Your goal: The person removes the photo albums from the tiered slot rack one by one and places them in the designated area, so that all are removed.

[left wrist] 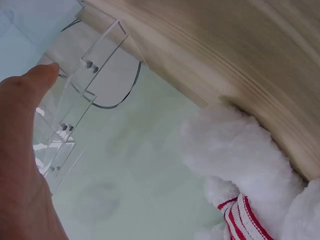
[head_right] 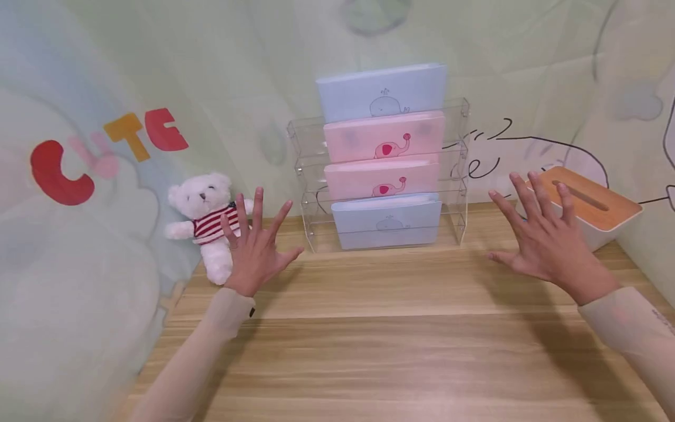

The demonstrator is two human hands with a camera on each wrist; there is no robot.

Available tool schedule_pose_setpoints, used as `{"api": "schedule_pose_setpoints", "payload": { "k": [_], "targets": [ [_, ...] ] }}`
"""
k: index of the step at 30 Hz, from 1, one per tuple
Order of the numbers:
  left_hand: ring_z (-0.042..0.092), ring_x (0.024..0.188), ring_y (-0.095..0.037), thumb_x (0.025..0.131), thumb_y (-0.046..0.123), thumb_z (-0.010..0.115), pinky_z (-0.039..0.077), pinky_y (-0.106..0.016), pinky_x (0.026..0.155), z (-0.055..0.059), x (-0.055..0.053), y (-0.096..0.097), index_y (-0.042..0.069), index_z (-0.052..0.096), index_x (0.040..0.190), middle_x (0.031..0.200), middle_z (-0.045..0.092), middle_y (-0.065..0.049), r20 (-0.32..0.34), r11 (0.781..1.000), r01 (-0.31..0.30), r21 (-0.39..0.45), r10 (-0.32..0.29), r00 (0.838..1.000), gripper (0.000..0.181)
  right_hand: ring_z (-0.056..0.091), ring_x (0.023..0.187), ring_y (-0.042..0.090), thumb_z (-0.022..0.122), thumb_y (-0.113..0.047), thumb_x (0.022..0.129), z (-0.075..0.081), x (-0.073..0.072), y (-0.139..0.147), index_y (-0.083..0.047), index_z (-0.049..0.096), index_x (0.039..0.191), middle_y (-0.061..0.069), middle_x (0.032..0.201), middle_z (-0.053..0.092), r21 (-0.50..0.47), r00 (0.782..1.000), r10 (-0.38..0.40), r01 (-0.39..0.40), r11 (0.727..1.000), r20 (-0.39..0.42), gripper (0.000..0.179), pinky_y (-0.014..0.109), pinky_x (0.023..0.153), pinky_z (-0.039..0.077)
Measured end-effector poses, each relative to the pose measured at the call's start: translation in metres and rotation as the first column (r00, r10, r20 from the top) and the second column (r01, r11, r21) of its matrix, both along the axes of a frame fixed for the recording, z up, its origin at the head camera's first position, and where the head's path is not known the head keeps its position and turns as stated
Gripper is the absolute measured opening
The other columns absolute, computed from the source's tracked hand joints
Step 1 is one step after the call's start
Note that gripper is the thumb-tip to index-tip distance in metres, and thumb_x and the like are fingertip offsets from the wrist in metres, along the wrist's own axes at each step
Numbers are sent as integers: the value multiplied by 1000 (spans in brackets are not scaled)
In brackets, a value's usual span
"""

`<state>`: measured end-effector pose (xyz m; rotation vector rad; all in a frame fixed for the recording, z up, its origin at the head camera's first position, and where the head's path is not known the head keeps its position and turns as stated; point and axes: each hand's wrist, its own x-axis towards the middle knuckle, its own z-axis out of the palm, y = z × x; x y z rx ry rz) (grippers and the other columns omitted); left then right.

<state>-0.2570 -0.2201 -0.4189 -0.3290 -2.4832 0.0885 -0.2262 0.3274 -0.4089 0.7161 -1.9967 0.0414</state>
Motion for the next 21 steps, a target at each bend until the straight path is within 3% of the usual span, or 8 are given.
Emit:
{"api": "schedule_pose_setpoints", "payload": {
  "k": [2,5,9,12,15,19,21],
  "targets": [
    [-8,167,-46,71,71,89,3,-78,121,1,0,0,49,18,170,184,-4,-11,4,1000,-2,-2,2,1000,124,15,169,22,24,-93,93,1,-1,-1,-22,42,164,7,179,25,-7,1000,1,-1,1000,16,102,51,133,1],
    [-13,167,-46,73,71,88,0,-78,120,3,-1,2,49,16,171,184,-7,-11,25,1000,-1,5,1,1000,123,12,169,27,24,-94,92,2,1,-1,-20,39,165,12,179,22,4,994,-12,12,1000,109,105,58,132,1],
    [-20,167,-44,76,68,87,-5,-79,122,5,-3,5,50,12,171,183,-13,-9,75,999,20,38,-23,997,122,3,170,35,22,-98,89,2,6,1,-18,30,168,21,179,15,31,950,-66,59,998,304,112,68,128,-1],
    [-20,167,-45,79,67,86,-6,-81,122,6,-5,8,51,10,171,183,-17,-8,110,997,36,66,-43,993,119,5,168,41,22,-100,88,2,6,2,-18,27,168,25,176,18,32,916,-91,85,996,391,115,72,125,3],
    [-14,166,-50,82,66,83,-2,-84,121,5,-8,13,52,10,170,183,-16,-9,129,995,37,94,-49,990,115,13,165,46,43,-91,91,3,4,-1,-17,26,169,26,174,23,2,868,-81,92,996,490,109,75,120,11],
    [-4,165,-56,88,59,81,7,-88,117,3,-13,20,52,15,169,183,-5,-15,162,980,71,185,-101,982,105,29,156,52,77,-55,87,5,0,-12,-13,29,169,26,170,34,-131,799,31,60,990,600,104,78,113,23],
    [-1,165,-57,91,53,80,11,-89,116,2,-16,24,51,17,169,182,2,-19,187,966,92,243,-140,972,100,37,149,55,83,-41,85,6,-3,-20,-10,33,167,28,165,41,-207,777,110,27,978,620,101,79,111,26]
  ]
}}
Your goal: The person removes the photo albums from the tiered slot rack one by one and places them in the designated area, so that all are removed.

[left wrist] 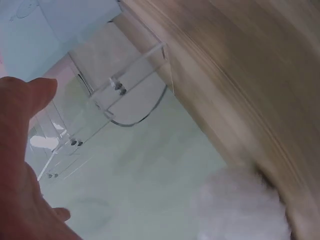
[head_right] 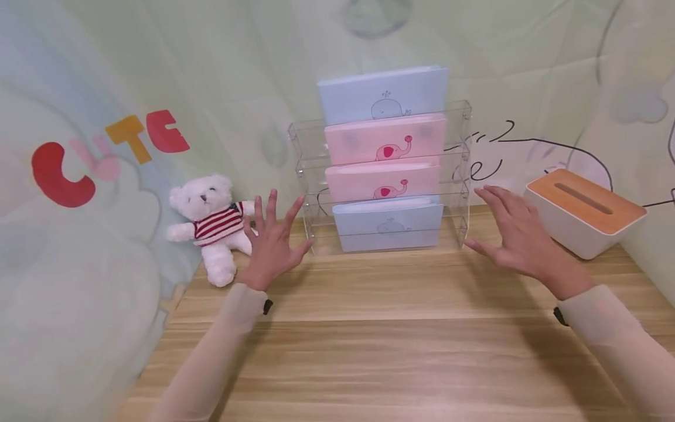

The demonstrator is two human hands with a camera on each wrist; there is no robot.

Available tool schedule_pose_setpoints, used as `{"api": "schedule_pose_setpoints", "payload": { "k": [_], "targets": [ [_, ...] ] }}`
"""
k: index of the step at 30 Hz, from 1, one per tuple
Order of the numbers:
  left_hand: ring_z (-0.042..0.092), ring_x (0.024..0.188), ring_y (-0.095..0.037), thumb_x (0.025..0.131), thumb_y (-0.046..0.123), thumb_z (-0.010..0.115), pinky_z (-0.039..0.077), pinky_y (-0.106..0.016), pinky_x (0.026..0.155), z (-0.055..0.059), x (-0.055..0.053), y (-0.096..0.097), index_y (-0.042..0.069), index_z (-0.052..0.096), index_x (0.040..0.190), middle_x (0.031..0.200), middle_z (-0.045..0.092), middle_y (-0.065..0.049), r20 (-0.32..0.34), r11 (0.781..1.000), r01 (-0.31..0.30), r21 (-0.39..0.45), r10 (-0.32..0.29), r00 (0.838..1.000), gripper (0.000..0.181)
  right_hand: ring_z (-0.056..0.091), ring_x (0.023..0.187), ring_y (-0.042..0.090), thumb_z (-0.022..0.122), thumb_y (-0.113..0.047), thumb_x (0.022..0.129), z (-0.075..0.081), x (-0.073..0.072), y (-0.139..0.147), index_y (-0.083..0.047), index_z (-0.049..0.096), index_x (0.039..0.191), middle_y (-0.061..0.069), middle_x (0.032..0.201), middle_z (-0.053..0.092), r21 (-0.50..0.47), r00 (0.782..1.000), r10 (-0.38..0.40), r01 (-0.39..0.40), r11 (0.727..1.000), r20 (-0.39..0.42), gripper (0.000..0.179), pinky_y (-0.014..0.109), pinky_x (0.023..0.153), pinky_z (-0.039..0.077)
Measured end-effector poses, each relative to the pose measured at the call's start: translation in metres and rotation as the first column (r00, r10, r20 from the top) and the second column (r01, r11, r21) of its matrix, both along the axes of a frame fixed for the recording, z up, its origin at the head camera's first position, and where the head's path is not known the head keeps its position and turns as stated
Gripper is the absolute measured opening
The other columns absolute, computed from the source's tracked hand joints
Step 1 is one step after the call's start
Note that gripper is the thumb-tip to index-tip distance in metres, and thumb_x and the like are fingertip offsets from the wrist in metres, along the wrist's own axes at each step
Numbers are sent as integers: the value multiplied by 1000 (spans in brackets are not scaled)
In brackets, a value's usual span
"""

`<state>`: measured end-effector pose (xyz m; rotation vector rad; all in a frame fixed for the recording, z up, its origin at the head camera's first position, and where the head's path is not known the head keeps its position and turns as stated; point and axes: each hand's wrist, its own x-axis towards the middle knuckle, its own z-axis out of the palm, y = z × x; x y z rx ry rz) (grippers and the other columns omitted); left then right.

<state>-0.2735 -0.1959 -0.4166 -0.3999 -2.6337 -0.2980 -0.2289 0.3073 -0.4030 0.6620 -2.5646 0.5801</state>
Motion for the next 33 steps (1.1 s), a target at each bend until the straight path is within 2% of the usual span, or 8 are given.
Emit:
{"api": "schedule_pose_setpoints", "payload": {
  "k": [4,8,13,16,20,24,30,33],
  "targets": [
    [12,163,-59,92,39,82,21,-85,117,-4,-7,6,46,22,169,176,20,-26,41,994,55,92,-59,997,97,42,146,56,81,-34,91,3,-3,-15,-7,36,166,29,162,46,-76,995,23,-16,997,97,91,79,113,29],
    [37,154,-56,93,27,82,37,-76,116,-8,-11,8,38,28,169,162,43,-31,28,988,93,122,-97,995,95,41,150,52,77,-34,96,7,-7,-30,-7,38,165,26,165,45,-108,977,4,20,994,215,84,76,116,32],
    [63,130,-50,93,15,81,51,-64,108,-14,-14,6,27,38,167,142,63,-31,-4,972,153,178,-154,988,86,46,148,52,75,-35,99,6,-15,-42,-7,40,164,26,163,49,-160,967,29,12,987,252,79,76,114,34],
    [67,125,-47,94,11,79,54,-61,105,-18,-16,6,26,42,165,141,67,-26,-14,957,178,227,-179,984,81,51,144,52,76,-33,99,5,-19,-47,-9,42,163,25,159,54,-189,967,34,15,982,253,77,76,113,36],
    [66,130,-44,96,6,75,54,-59,108,-22,-19,6,27,43,165,148,66,-21,-14,937,194,291,-198,980,79,55,140,51,77,-28,98,5,-23,-51,-11,44,162,26,156,58,-224,965,36,25,974,261,74,72,113,40],
    [69,127,-42,97,3,75,54,-58,108,-23,-19,7,28,45,164,146,68,-21,6,909,197,367,-215,977,78,57,138,46,77,-24,98,6,-27,-57,-11,46,160,26,151,61,-259,964,52,18,966,262,70,66,113,44],
    [81,103,-38,100,-1,70,62,-54,96,-25,-19,7,26,46,163,108,81,-25,69,839,211,502,-282,957,73,60,133,41,76,-19,99,6,-29,-62,-11,52,156,23,145,65,-305,970,60,16,952,237,62,62,110,46],
    [81,95,-36,101,-2,69,64,-50,91,-26,-19,7,28,45,164,95,79,-24,91,820,214,531,-306,948,74,61,129,38,76,-18,99,4,-32,-63,-11,55,153,21,143,65,-328,972,56,23,944,227,58,57,109,48]
  ]
}}
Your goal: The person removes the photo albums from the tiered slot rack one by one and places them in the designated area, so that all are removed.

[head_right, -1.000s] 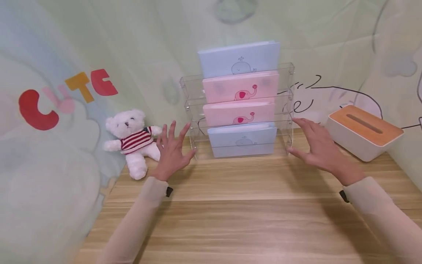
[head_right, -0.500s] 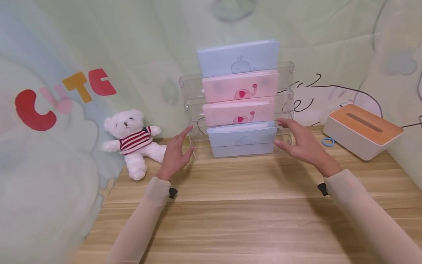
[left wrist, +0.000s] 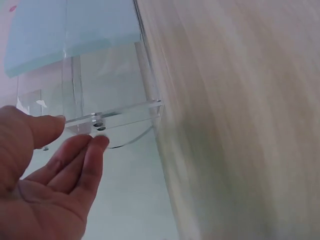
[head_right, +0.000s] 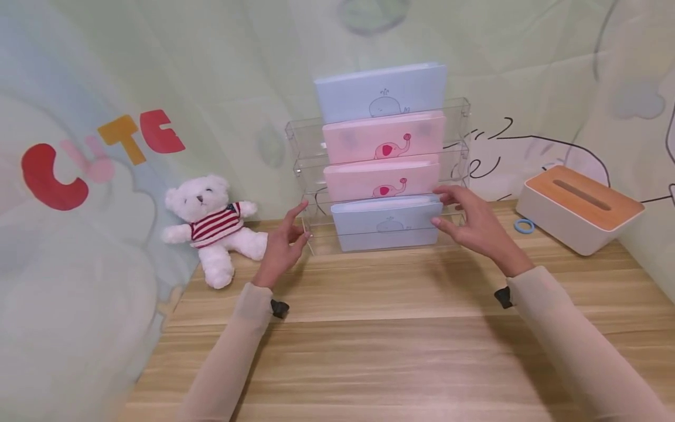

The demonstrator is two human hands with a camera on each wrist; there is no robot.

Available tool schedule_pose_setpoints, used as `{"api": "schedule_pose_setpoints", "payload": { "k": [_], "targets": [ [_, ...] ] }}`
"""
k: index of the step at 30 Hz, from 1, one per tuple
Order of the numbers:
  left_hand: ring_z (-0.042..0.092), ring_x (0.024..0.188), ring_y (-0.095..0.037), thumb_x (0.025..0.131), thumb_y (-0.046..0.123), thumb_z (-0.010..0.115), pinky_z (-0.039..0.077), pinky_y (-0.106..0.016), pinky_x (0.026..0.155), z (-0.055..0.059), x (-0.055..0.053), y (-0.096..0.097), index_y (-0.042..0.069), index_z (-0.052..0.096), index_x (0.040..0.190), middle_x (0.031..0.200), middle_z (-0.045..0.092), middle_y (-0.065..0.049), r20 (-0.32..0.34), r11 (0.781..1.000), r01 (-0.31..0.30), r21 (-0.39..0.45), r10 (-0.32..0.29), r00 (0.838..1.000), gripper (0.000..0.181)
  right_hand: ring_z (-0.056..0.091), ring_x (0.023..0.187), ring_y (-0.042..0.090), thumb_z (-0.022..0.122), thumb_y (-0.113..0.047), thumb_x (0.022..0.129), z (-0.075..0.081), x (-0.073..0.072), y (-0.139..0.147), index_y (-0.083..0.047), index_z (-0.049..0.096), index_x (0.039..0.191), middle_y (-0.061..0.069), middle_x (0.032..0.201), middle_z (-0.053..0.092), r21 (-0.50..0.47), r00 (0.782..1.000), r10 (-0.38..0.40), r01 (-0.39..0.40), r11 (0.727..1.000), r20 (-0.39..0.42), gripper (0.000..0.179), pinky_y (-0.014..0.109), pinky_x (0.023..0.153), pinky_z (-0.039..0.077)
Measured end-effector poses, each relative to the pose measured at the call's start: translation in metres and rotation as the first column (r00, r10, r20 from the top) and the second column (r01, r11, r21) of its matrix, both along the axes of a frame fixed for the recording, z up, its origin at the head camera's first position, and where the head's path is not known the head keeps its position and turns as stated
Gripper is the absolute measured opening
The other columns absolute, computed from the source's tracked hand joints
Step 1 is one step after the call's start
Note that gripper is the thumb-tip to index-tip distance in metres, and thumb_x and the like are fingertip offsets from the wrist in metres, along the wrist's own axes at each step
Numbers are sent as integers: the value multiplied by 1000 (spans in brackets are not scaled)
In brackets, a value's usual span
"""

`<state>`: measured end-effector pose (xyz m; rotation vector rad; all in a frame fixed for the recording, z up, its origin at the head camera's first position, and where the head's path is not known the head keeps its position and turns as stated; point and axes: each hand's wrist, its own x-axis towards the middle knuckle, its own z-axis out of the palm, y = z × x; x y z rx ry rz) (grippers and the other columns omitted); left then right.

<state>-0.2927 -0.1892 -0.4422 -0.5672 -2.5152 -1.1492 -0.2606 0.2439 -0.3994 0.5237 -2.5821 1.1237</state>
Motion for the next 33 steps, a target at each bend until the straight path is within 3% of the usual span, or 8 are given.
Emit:
{"api": "schedule_pose_setpoints", "payload": {
  "k": [4,6,11,16,19,22,28,33],
  "targets": [
    [81,91,-34,103,-1,68,64,-47,83,-2,1,-1,29,43,165,94,78,-23,-1,1000,9,1,-9,1000,73,61,123,28,77,-17,99,-3,-4,-3,-14,60,148,14,140,67,-24,1000,-15,15,1000,1,52,29,107,48],
    [82,92,-34,104,1,67,65,-47,83,-5,1,-2,29,42,165,96,79,-24,-6,1000,9,7,-9,1000,72,61,124,29,77,-19,100,-3,-5,-4,-15,62,147,13,144,65,-42,999,-11,12,999,38,50,31,110,49],
    [82,95,-37,105,1,66,65,-47,84,-9,1,-2,30,41,165,101,79,-26,2,999,13,48,-13,1000,72,58,139,31,74,-23,103,-4,-10,-6,-18,65,146,8,160,57,-96,989,42,-28,995,140,44,52,119,47],
    [82,97,-39,104,0,67,65,-45,82,-10,0,-2,31,41,166,102,79,-28,13,997,22,73,-23,1000,74,57,129,1,73,-17,104,-10,-19,-12,-15,70,141,7,159,59,-199,981,111,-79,977,160,37,13,102,48],
    [82,98,-38,103,1,68,64,-41,81,-10,0,-2,30,41,165,103,79,-26,19,998,11,64,-13,1000,74,58,114,-1,73,-12,103,-17,-23,-17,-10,72,138,9,154,63,-254,981,143,-105,962,135,35,13,89,49],
    [82,96,-38,103,2,68,62,-37,77,-10,0,-2,28,42,165,102,80,-26,19,998,5,55,-6,1000,72,60,112,-1,74,-7,101,-25,-27,-21,-7,75,134,0,147,69,-311,984,145,-107,944,103,33,15,86,49],
    [82,94,-37,104,4,68,59,-33,73,-9,1,-2,32,42,165,103,81,-25,30,999,-4,40,3,1000,72,63,120,-8,72,1,100,-35,-33,-31,0,77,127,-18,131,76,-424,993,104,-71,903,54,28,11,91,51],
    [82,93,-35,103,3,69,58,-32,73,-10,0,-3,30,42,165,103,81,-25,33,999,-6,43,5,999,72,66,116,-9,69,5,100,-35,-34,-37,2,78,123,-24,123,77,-447,998,47,-22,894,43,25,10,93,51]
  ]
}}
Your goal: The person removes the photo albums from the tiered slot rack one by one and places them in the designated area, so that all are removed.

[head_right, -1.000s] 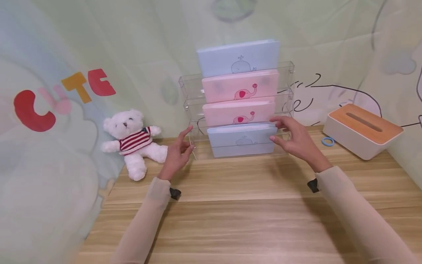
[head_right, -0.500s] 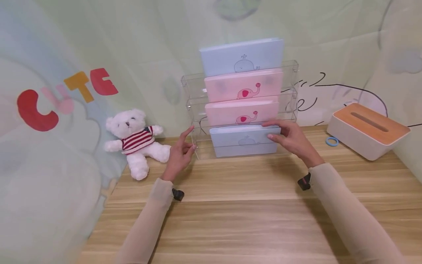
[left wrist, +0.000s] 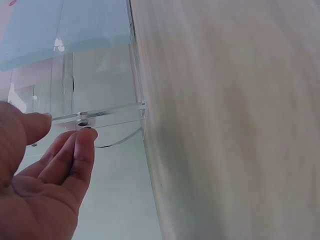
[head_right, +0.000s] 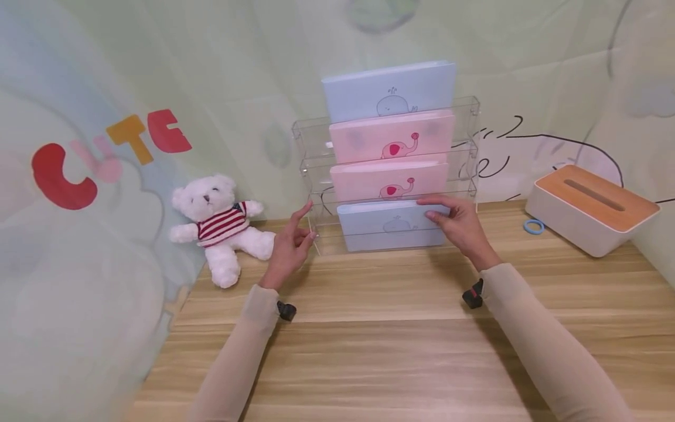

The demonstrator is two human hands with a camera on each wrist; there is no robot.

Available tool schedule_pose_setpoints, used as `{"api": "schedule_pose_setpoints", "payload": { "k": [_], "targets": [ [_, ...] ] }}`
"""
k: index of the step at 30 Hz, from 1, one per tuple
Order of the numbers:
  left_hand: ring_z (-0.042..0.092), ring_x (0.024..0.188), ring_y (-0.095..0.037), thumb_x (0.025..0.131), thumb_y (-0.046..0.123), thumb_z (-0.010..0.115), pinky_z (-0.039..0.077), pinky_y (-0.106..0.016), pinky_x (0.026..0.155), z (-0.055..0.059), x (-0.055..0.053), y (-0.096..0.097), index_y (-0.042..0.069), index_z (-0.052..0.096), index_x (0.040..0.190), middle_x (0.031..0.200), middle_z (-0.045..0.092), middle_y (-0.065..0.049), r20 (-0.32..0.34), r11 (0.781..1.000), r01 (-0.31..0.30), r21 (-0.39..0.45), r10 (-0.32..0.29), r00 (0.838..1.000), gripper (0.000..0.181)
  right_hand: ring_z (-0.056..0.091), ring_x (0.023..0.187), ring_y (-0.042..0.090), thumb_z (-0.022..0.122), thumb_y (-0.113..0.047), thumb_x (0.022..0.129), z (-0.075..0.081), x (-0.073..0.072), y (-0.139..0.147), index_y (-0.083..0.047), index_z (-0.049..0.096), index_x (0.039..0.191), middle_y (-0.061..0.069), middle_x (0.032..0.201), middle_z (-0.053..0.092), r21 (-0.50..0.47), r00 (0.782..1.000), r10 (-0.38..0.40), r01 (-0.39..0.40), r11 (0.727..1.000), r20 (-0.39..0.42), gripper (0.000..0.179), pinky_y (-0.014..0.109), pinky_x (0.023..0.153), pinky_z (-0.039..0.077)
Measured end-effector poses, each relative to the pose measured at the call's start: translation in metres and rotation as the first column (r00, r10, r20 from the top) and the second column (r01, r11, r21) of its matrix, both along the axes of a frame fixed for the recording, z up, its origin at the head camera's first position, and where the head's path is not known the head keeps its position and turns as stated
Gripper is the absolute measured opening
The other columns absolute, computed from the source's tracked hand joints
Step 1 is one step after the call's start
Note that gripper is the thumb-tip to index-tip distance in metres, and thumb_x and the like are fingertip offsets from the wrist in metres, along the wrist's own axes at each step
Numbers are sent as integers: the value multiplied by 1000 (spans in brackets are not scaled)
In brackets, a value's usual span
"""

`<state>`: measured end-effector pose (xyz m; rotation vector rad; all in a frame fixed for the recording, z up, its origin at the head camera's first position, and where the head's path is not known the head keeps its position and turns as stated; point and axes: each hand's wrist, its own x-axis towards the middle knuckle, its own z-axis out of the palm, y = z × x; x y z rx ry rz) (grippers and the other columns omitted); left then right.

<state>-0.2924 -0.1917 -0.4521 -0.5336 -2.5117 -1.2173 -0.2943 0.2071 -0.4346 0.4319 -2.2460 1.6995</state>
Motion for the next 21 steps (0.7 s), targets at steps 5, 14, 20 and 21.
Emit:
{"api": "schedule_pose_setpoints", "payload": {
  "k": [5,14,20,21],
  "targets": [
    [82,93,-33,104,5,69,59,-35,75,1,0,0,33,41,165,103,81,-23,8,1000,-7,-10,7,1000,73,62,119,-10,68,5,100,3,1,-3,1,79,122,-31,115,76,-12,998,-55,55,998,13,25,9,98,46],
    [82,93,-30,105,7,68,59,-37,76,2,0,0,32,41,165,104,81,-21,14,1000,-6,-27,6,1000,71,62,117,-7,69,4,100,23,1,-1,0,80,120,-34,109,74,-14,992,-122,122,992,-25,24,9,95,47],
    [81,90,-30,104,6,69,55,-32,74,3,0,-1,34,40,166,103,82,-20,15,1000,-4,-30,5,1000,73,63,118,-5,71,4,99,44,6,-1,0,81,118,-33,111,75,-40,986,-160,158,987,-55,22,9,95,48],
    [81,90,-30,104,6,69,55,-31,74,3,0,-1,34,40,166,103,82,-20,15,1000,-3,-30,3,1000,73,63,117,-5,71,4,99,47,7,-1,0,81,118,-33,112,75,-50,985,-162,159,986,-60,22,9,95,49]
  ]
}}
